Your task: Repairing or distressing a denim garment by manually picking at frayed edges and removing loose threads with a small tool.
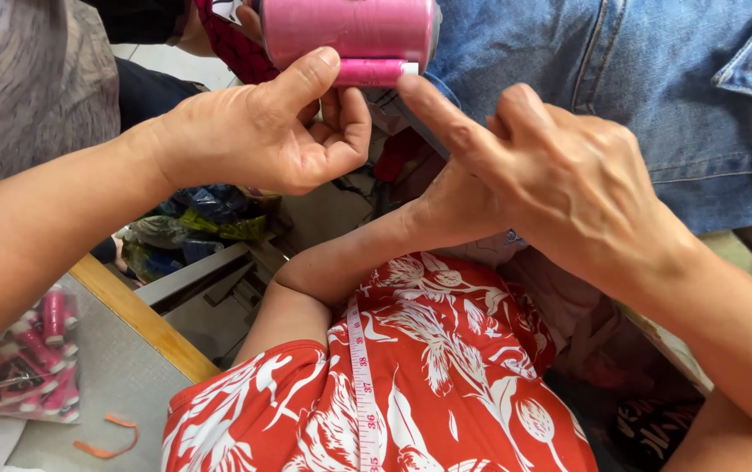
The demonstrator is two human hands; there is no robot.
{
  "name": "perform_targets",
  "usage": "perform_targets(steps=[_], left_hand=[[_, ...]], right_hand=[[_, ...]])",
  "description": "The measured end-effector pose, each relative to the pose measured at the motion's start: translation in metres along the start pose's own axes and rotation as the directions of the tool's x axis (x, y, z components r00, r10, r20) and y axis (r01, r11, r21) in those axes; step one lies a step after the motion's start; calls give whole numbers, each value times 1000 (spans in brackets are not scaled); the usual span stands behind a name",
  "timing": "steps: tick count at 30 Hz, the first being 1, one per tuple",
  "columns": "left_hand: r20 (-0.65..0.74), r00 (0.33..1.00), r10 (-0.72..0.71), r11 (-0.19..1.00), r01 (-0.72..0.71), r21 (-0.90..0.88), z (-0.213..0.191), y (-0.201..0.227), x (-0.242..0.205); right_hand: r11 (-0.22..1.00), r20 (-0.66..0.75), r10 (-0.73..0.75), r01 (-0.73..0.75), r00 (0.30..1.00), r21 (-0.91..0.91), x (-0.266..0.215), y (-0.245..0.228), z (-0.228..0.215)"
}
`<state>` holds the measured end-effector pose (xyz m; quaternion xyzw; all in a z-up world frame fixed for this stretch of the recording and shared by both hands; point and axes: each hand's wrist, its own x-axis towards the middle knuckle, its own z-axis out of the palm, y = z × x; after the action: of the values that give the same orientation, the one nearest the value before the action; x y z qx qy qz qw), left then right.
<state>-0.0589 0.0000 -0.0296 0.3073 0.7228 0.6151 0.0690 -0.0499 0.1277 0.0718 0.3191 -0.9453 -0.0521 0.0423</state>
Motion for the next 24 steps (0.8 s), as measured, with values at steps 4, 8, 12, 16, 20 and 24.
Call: perform_targets(steps=[4,8,12,16,20,24], left_hand=[[-47,999,-2,1000,3,17,3,-6,0],[-75,997,1,999,1,32,6,-12,-1],[-86,996,0,1000,3,31,9,-11,-5],[-31,1000,6,996,-8,-89,4,5,3],[13,995,-101,981,102,-163,6,8,6],[55,976,-212,931,219,-293,4,9,4]], right_hand=[[996,-44,-36,32,998,-83,15,0,3],[996,-91,-79,83,993,41,-1,4,-11],[998,-125,-20,12,992,-56,-42,13,-22],[968,76,179,-190,981,165,-75,29,-14],[862,3,247,-221,969,456,-93,64,43],[840,0,316,-280,949,464,-101,64,50]])
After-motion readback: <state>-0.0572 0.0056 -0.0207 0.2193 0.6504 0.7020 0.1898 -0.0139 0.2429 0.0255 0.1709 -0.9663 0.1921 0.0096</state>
